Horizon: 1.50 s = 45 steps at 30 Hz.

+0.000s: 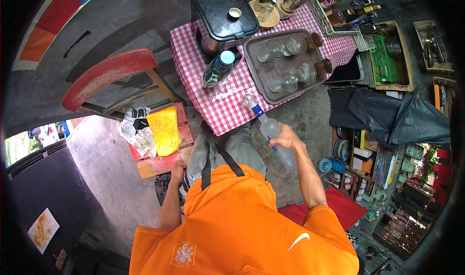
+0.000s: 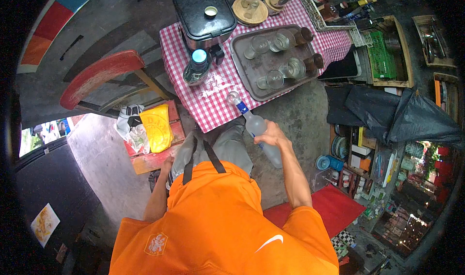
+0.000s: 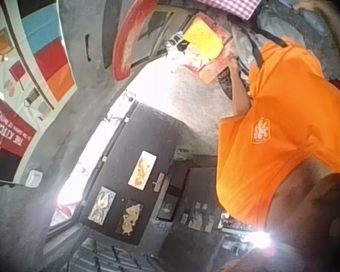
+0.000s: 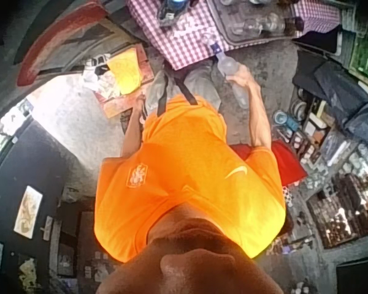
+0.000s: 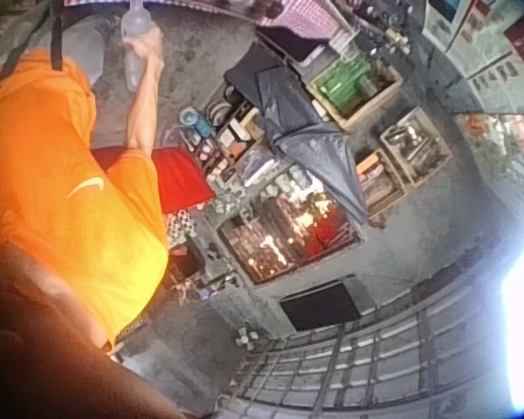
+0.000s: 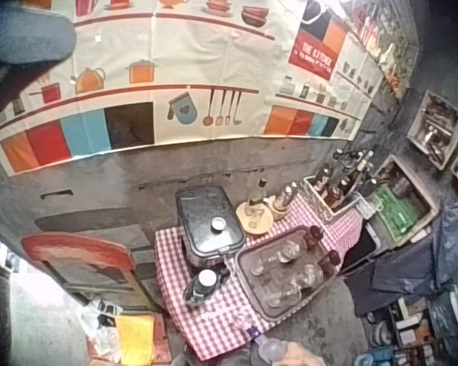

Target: Pouring a beverage from a bottle into small glasses on a tray.

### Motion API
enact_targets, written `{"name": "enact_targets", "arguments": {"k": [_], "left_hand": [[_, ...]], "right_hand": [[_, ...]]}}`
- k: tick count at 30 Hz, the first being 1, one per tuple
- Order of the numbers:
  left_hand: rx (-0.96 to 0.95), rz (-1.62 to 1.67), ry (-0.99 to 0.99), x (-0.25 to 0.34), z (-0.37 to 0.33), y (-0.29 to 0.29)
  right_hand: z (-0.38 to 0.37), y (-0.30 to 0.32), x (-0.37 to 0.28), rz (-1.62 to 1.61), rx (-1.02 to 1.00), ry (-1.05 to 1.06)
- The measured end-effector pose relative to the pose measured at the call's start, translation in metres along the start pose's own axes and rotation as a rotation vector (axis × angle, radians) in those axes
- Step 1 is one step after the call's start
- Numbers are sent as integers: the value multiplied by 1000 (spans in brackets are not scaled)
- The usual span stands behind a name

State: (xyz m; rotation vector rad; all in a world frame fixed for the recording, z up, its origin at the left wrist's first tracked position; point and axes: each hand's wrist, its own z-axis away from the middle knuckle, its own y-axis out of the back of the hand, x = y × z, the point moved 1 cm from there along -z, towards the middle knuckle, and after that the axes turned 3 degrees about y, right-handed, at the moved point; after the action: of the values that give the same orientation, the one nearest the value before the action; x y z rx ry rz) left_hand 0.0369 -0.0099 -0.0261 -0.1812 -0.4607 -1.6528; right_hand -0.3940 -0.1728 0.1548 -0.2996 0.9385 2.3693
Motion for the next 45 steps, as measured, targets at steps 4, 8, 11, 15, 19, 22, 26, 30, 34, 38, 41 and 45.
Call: {"name": "enact_targets", "arguments": {"k": [4, 8, 11, 15, 19, 22, 26, 30, 34, 38, 41, 45], "left_hand": [[-1, 59, 23, -14, -12, -2], [-14, 126, 52, -25, -23, -4], [-28, 139, 62, -31, -30, -3], [-31, 33, 18, -11, -12, -2], [-8, 185, -38, -39, -30, -3], [-27, 103, 24, -26, -23, -2], [-22, 121, 49, -25, -22, -2], [-19, 87, 10, -29, -25, -1], [-21, 123, 37, -27, -24, -2], [-3, 10, 0, -13, -14, -1], [-4, 46, 2, -21, -18, -1], [-5, 70, -4, -24, -22, -2]], "right_hand": [[-1, -1, 2, 1, 3, 6], [3, 0, -3, 18, 44, 23], [4, 1, -6, 9, 29, 14], [4, 1, -4, -5, 14, 8], [3, 1, -6, -10, -6, 17], [4, 0, -3, -4, 26, 38], [0, -2, 4, -3, 32, 48], [-1, 0, 2, -14, -15, 17], [1, -2, 4, -30, 22, 64], [2, 0, 4, -10, 30, 37], [3, 1, 0, -19, 17, 28], [1, -1, 9, -20, 21, 53]]}}
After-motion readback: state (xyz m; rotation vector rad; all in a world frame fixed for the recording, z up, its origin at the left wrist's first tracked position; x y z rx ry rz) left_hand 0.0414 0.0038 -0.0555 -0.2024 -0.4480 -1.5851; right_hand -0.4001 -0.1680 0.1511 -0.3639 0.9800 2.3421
